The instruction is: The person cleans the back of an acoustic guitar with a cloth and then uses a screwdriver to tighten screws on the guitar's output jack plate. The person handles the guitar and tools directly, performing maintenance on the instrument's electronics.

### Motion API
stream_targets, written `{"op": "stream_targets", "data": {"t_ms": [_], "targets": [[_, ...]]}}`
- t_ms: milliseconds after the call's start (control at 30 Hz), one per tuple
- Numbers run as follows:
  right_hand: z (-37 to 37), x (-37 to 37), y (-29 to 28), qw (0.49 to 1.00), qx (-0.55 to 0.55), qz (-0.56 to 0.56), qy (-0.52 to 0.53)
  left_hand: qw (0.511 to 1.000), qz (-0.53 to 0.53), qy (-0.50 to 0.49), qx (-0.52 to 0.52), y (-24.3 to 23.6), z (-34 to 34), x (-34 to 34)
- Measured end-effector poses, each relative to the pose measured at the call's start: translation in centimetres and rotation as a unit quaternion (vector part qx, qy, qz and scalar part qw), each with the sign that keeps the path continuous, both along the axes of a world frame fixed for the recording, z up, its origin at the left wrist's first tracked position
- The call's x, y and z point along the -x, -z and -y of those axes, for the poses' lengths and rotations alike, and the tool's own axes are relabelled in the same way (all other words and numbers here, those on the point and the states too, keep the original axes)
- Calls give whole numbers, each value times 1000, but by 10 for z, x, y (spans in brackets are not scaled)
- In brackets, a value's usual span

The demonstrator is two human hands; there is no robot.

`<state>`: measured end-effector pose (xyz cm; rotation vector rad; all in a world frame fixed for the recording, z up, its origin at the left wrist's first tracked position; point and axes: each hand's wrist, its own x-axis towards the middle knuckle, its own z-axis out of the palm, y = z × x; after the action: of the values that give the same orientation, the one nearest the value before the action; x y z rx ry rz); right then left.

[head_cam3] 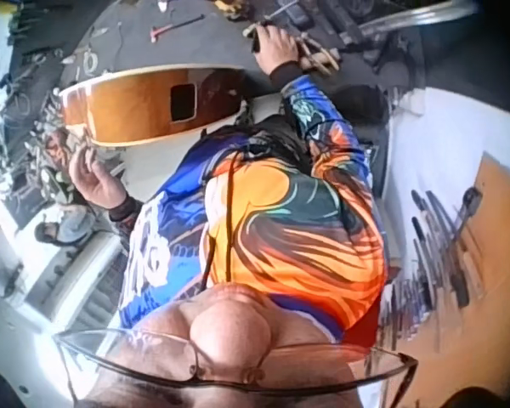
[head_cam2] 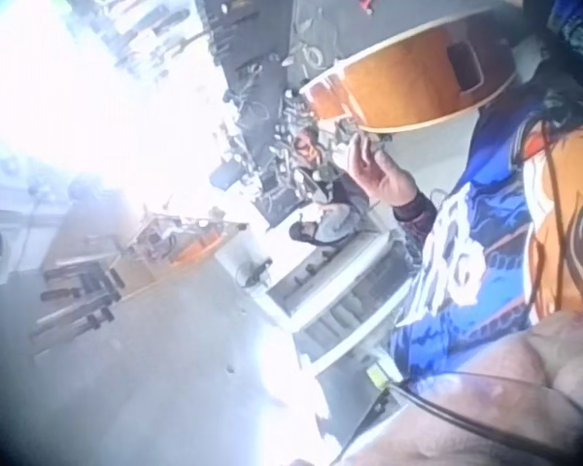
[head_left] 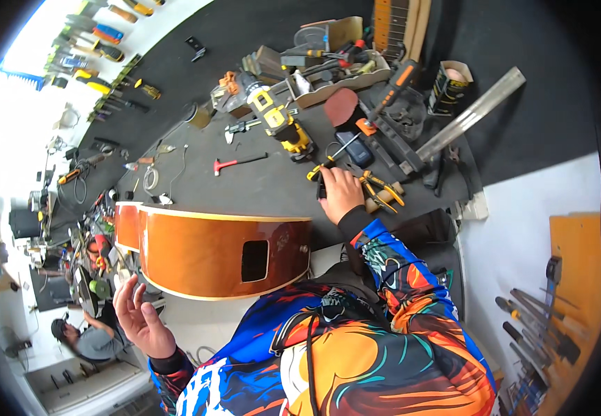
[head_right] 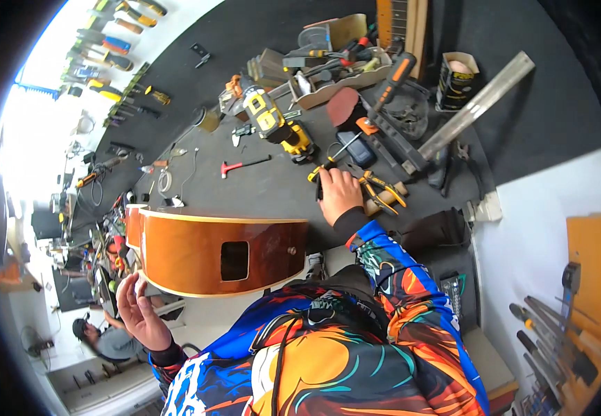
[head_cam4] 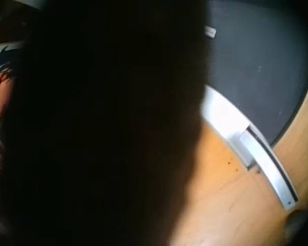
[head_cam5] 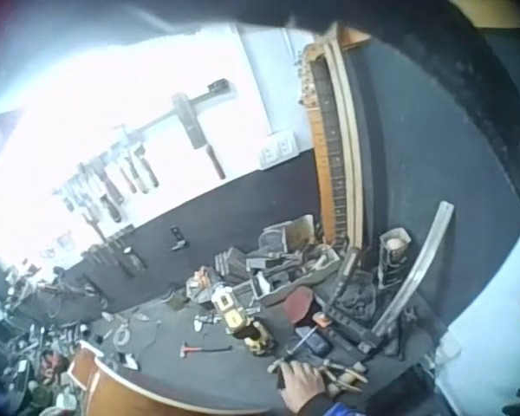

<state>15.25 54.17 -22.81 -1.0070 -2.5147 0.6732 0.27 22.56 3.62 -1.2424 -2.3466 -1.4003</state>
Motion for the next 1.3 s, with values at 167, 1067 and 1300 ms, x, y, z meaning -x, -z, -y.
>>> {"op": "stream_targets", "data": {"t_ms": [167, 1067, 1300], "targets": [[-5, -11, -21, 964, 97, -246, -3, 1000, -14, 0, -5, -6, -8, -1], [122, -41, -174, 709, 380, -583, -112, 926, -75, 360, 86, -41, -80, 63], [122, -32, -161, 712, 394, -569, -116, 931, -85, 338, 111, -33, -80, 60]]}}
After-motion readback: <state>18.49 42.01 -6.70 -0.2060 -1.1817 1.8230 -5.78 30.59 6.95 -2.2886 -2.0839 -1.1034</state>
